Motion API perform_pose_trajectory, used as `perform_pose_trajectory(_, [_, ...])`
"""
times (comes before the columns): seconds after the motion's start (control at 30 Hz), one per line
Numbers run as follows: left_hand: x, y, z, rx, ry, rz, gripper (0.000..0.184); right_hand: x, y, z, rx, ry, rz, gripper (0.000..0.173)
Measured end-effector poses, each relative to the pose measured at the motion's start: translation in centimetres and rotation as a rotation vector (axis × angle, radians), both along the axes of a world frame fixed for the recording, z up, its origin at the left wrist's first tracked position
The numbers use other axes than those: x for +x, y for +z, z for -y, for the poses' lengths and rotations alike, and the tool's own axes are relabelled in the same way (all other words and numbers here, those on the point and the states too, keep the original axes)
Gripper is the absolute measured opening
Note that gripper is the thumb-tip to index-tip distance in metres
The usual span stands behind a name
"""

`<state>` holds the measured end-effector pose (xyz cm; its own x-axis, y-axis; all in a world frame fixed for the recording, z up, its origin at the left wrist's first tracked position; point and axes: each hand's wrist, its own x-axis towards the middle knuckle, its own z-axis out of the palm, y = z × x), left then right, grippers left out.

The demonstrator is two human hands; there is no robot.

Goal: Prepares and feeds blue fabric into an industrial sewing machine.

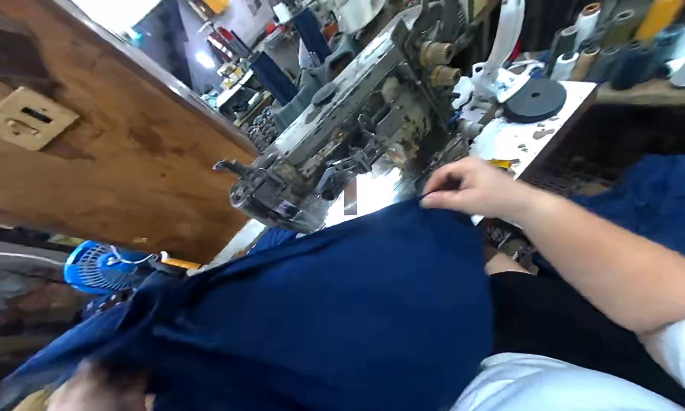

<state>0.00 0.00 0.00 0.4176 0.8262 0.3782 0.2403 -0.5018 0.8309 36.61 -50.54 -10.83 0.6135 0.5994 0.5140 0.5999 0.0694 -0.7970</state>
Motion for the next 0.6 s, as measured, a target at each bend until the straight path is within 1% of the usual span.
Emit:
perform_pose_trajectory(0.03, [2.6, -0.3, 5.1, 0.195, -0.015, -0.225, 0.049, -0.6, -0.4, -1.6, -0.074, 0.025, 0.041, 0.015])
perform_pose_trajectory(0.07, [5.2, -0.5, 10.6, 0.354, -0.085, -0.385, 0.054, -1.3, -0.9, -3.1, -0.16, 0.069, 0.104, 0.02])
perform_pose_trajectory(0.1, [7.7, -1.3, 16.1, 0.477, -0.201, -0.448, 0.049, -2.1, -1.2, -4.5, -0.243, 0.129, 0.169, 0.024])
perform_pose_trajectory(0.13, [10.1, -2.9, 21.1, 0.499, -0.344, -0.473, 0.044, -3.2, -1.3, -5.6, -0.31, 0.195, 0.231, 0.027])
perform_pose_trajectory(0.17, [12.1, -4.9, 25.4, 0.442, -0.485, -0.493, 0.044, -4.3, -1.2, -6.4, -0.356, 0.251, 0.295, 0.028])
perform_pose_trajectory(0.2, [13.5, -7.0, 28.5, 0.403, -0.58, -0.528, 0.042, -5.3, -1.0, -6.7, -0.39, 0.291, 0.352, 0.027])
perform_pose_trajectory(0.23, [14.3, -8.9, 30.3, 0.433, -0.612, -0.545, 0.035, -6.1, -1.0, -6.7, -0.399, 0.308, 0.406, 0.025])
perform_pose_trajectory(0.27, [14.6, -10.5, 31.1, 0.508, -0.596, -0.538, 0.028, -6.6, -1.3, -6.2, -0.389, 0.304, 0.447, 0.023])
perform_pose_trajectory(0.3, [14.4, -11.5, 31.2, 0.565, -0.572, -0.525, 0.027, -7.1, -1.8, -5.3, -0.376, 0.291, 0.469, 0.023])
perform_pose_trajectory(0.37, [13.2, -12.8, 30.7, 0.581, -0.535, -0.478, 0.028, -7.5, -3.3, -2.9, -0.362, 0.28, 0.446, 0.025])
perform_pose_trajectory(0.43, [11.9, -14.4, 30.7, 0.503, -0.525, -0.435, 0.027, -8.1, -5.4, -0.7, -0.351, 0.277, 0.374, 0.027])
perform_pose_trajectory(0.47, [11.3, -15.3, 31.4, 0.437, -0.551, -0.414, 0.027, -8.8, -6.7, 0.2, -0.328, 0.267, 0.346, 0.028])
perform_pose_trajectory(0.53, [10.4, -17.1, 34.1, 0.312, -0.659, -0.345, 0.031, -10.5, -9.0, 0.9, -0.248, 0.22, 0.331, 0.027])
perform_pose_trajectory(0.6, [10.1, -18.8, 36.9, 0.243, -0.732, -0.218, 0.034, -12.2, -10.8, 1.0, -0.153, 0.18, 0.37, 0.022])
